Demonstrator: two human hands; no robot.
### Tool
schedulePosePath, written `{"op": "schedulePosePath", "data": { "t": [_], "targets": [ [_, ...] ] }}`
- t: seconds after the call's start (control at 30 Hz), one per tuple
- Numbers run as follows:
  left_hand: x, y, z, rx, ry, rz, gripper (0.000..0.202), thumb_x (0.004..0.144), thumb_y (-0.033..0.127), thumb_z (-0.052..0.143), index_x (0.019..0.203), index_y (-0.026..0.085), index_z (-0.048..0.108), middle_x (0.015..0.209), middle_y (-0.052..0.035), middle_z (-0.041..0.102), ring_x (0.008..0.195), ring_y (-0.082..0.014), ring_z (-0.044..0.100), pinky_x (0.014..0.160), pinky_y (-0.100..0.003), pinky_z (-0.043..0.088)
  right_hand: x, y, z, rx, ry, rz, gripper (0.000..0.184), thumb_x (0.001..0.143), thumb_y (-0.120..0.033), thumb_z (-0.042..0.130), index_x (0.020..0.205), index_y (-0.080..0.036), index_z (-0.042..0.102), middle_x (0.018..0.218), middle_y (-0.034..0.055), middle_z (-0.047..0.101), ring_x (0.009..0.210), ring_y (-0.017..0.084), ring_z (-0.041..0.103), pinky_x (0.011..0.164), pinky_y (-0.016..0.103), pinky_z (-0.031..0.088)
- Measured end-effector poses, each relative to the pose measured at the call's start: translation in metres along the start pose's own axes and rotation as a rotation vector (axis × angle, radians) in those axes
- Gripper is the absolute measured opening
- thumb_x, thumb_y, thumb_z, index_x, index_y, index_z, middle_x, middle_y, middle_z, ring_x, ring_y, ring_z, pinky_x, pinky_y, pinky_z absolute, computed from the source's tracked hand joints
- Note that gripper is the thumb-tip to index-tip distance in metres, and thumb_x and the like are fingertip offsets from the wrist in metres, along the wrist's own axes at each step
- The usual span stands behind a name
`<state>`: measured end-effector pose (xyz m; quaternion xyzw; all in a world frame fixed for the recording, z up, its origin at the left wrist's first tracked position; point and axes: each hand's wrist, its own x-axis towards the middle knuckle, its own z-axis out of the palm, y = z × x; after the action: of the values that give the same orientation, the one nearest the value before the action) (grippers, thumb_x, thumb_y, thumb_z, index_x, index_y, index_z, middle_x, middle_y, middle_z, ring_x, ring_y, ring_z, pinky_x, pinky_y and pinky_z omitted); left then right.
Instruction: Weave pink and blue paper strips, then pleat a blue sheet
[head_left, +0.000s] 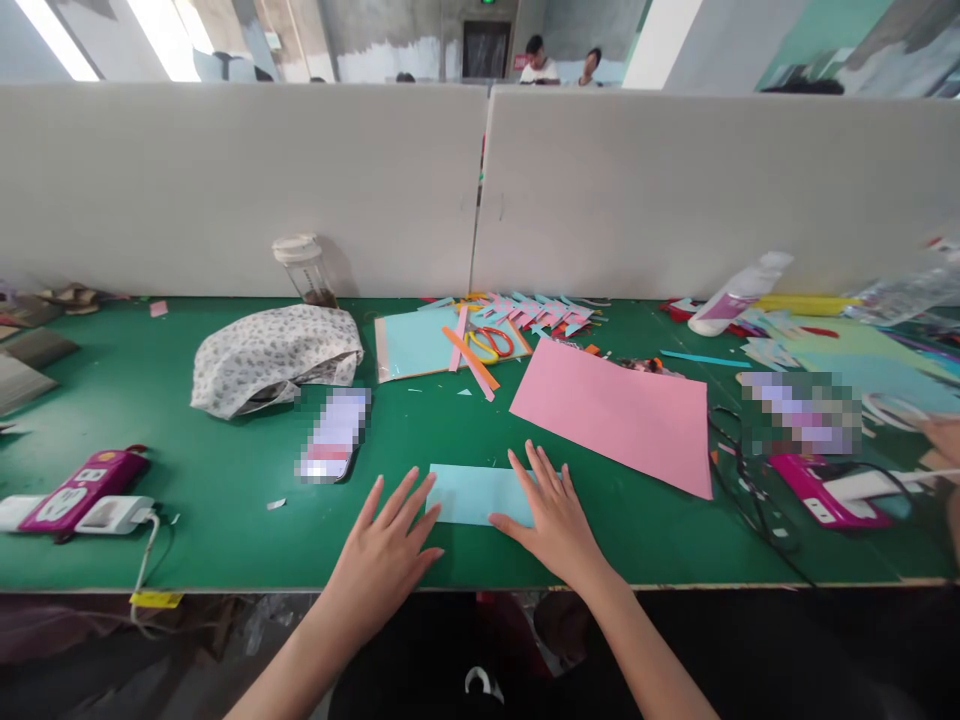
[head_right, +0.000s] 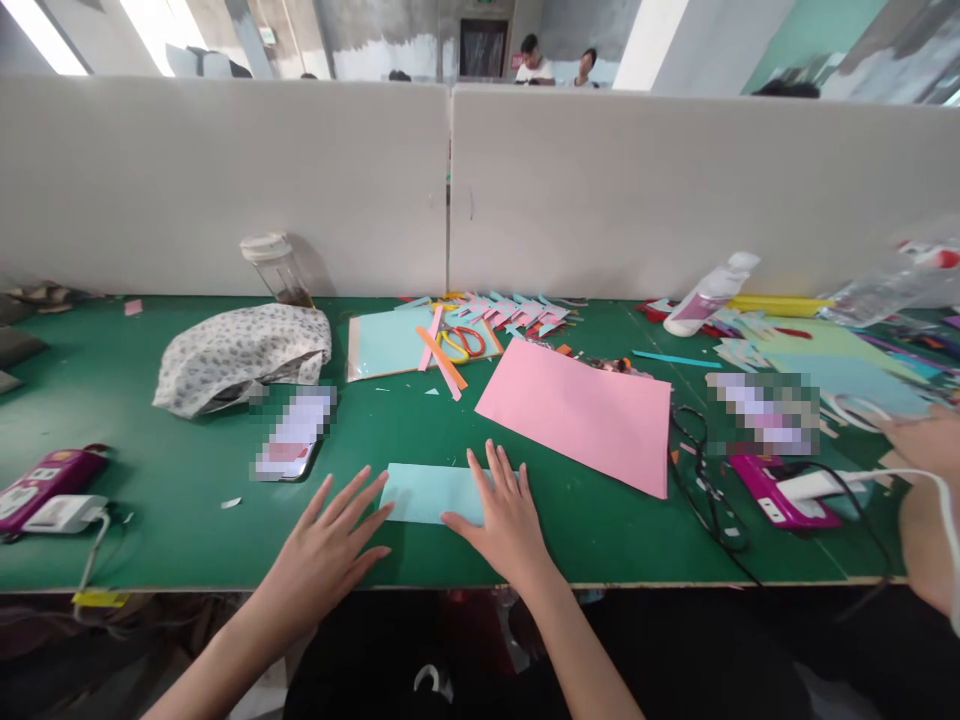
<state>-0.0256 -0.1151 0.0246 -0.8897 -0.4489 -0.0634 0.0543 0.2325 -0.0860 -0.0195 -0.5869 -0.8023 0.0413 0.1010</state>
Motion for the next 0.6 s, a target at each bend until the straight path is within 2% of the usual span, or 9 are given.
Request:
{"op": "schedulePosePath", "data": {
  "t": [0.13, 0.27, 0.47, 0.6],
  "targets": [
    [0.015, 0.017, 0.006, -0.13, -0.03, 0.186, 0.057, 0.09, 0.05, 0.034, 0.141, 0.026, 0.025, 0.147, -0.001, 0.029, 0.135, -0.0209, 0.025, 0.108, -0.04, 0.028, -0.001, -0.002, 0.002, -0.03, 0.018, -0.03, 0.073, 0.085, -0.061, 0.033, 0.145, -0.022, 0.016, 0.151, 0.0111, 0.013, 0.137, 0.029, 0.014, 0.105, 0.056, 0.02],
    [0.015, 0.022, 0.01, -0.182, -0.081, 0.181, 0.059, 0.092, 0.049, 0.029, 0.143, 0.023, 0.017, 0.146, -0.0011, 0.031, 0.133, -0.0179, 0.03, 0.106, -0.034, 0.032, -0.007, 0.011, 0.0, -0.071, 0.026, -0.019, 0.078, 0.084, -0.064, 0.033, 0.146, -0.02, 0.015, 0.151, 0.0114, 0.014, 0.137, 0.029, 0.016, 0.106, 0.056, 0.018],
    [0.015, 0.02, 0.003, -0.169, -0.091, 0.168, 0.051, 0.093, 0.046, 0.029, 0.141, 0.028, 0.026, 0.145, 0.0014, 0.034, 0.132, -0.0182, 0.032, 0.104, -0.036, 0.033, -0.037, 0.064, -0.017, -0.166, 0.041, 0.161, 0.09, 0.078, -0.07, 0.036, 0.146, -0.02, 0.004, 0.151, 0.0146, 0.014, 0.136, 0.033, 0.018, 0.102, 0.06, 0.023],
    [0.03, 0.025, 0.003, -0.096, -0.099, 0.165, 0.039, 0.093, 0.04, 0.036, 0.128, 0.026, 0.045, 0.135, -0.0004, 0.048, 0.122, -0.0212, 0.045, 0.102, -0.042, 0.034, -0.052, 0.075, -0.023, -0.173, 0.066, 0.194, 0.088, 0.08, -0.068, 0.037, 0.146, -0.022, 0.001, 0.152, 0.0131, 0.01, 0.136, 0.033, 0.018, 0.102, 0.061, 0.022]
  ]
}}
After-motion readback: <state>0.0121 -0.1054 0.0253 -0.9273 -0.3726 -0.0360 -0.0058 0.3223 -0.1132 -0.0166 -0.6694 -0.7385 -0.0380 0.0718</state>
